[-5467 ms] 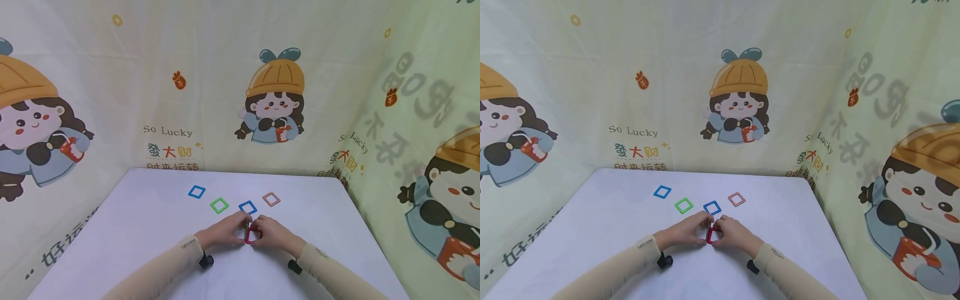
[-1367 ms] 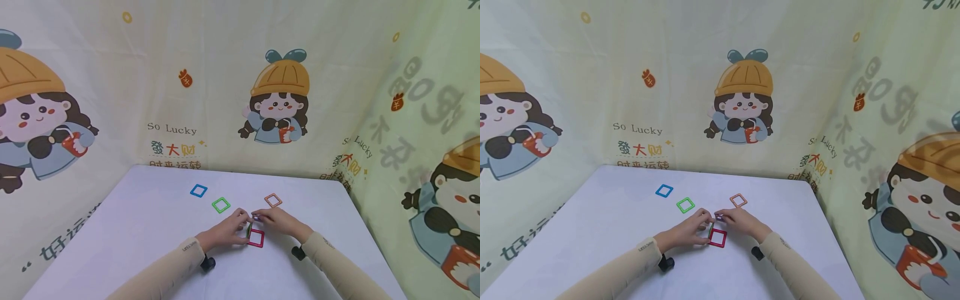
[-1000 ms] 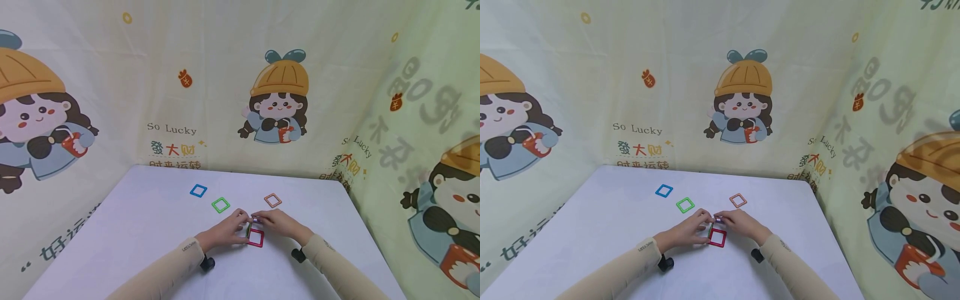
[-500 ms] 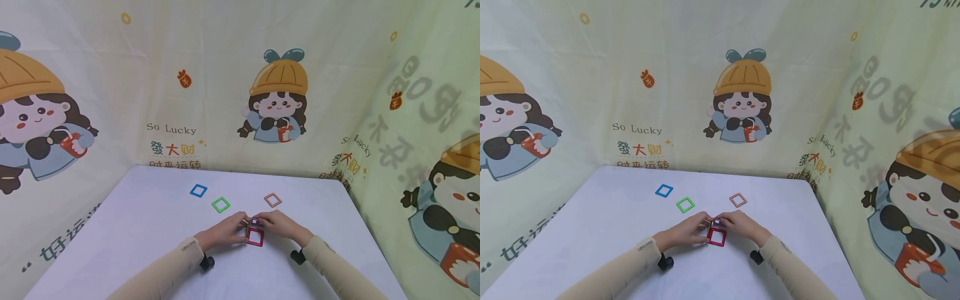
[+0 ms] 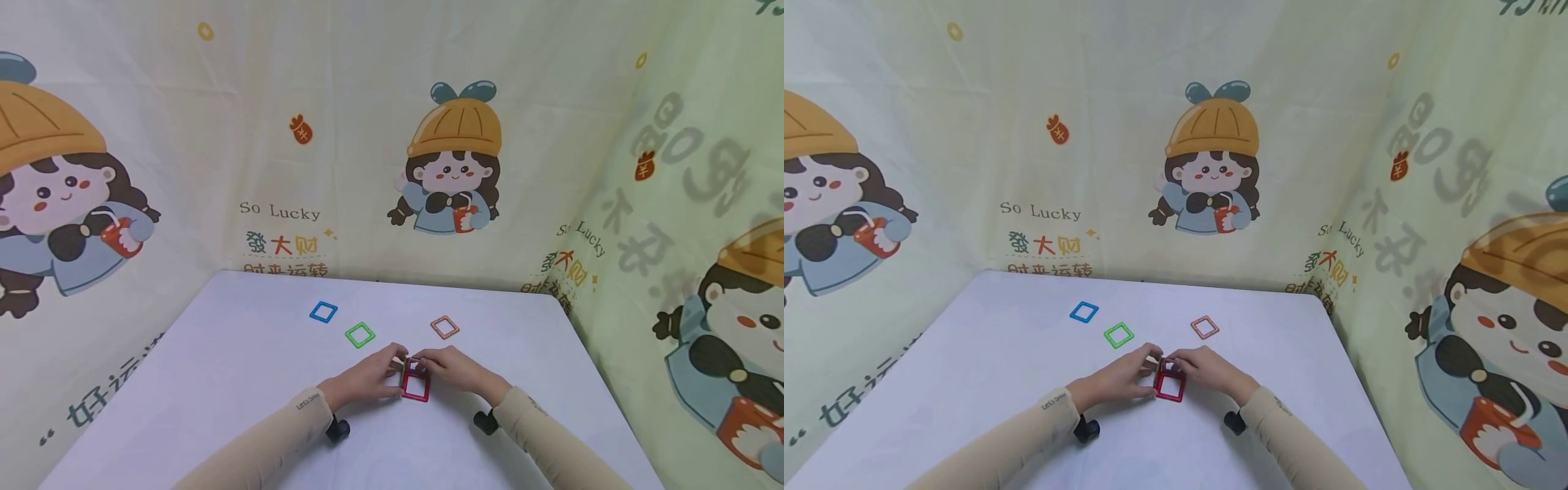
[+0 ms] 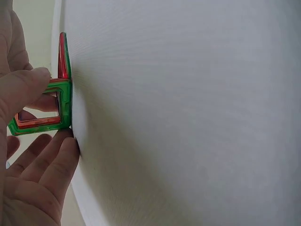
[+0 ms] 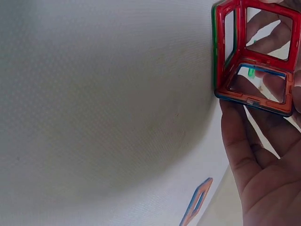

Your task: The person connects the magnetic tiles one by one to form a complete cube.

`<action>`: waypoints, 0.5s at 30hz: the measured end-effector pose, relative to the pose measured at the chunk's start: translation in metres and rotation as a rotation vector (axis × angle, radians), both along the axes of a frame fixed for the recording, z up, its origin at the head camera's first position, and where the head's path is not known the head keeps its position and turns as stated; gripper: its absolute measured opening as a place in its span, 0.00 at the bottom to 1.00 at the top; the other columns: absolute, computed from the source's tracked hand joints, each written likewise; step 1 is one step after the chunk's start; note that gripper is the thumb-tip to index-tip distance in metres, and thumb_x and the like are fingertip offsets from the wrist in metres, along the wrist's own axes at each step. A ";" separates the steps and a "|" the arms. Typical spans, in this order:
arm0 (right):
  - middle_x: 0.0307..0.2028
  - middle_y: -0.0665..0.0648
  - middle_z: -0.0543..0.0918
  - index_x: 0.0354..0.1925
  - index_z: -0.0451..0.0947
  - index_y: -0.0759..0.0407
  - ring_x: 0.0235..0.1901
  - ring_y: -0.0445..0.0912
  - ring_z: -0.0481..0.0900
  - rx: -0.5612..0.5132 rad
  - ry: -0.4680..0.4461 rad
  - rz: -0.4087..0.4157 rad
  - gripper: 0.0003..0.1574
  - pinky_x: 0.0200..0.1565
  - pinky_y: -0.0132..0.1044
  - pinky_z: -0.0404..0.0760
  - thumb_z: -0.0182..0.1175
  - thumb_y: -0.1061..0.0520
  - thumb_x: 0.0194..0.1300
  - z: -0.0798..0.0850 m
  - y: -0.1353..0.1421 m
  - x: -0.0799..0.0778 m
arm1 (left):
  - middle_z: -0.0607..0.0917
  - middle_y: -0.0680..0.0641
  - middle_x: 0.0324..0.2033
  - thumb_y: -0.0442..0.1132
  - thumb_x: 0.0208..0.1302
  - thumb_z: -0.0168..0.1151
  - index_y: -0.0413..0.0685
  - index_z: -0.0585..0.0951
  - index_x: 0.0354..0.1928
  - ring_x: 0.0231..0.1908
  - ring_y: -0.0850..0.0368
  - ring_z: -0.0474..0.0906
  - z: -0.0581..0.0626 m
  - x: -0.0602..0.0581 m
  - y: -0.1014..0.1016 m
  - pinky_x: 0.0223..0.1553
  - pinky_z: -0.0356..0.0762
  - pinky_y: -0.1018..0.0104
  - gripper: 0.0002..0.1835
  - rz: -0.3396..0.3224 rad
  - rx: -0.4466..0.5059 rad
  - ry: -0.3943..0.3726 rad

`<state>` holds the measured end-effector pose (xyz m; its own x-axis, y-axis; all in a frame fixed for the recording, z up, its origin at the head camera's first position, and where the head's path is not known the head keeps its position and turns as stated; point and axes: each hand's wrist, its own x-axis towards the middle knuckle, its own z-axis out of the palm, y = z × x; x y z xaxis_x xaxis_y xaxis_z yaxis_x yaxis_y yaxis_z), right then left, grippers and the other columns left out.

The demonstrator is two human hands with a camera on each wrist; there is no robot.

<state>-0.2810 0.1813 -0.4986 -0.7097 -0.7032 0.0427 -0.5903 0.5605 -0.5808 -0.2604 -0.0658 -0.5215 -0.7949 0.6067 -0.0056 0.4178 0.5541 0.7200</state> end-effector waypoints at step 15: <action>0.47 0.54 0.90 0.58 0.83 0.59 0.48 0.46 0.86 -0.009 -0.057 0.021 0.17 0.54 0.43 0.84 0.52 0.55 0.81 -0.004 0.002 -0.008 | 0.78 0.53 0.67 0.38 0.57 0.79 0.64 0.69 0.66 0.65 0.57 0.79 0.004 0.002 0.001 0.61 0.79 0.69 0.39 0.029 -0.031 -0.027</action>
<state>-0.2887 0.1837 -0.5022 -0.6965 -0.7175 0.0089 -0.5674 0.5432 -0.6189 -0.2582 -0.0650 -0.5171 -0.8114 0.5827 -0.0456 0.3822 0.5880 0.7129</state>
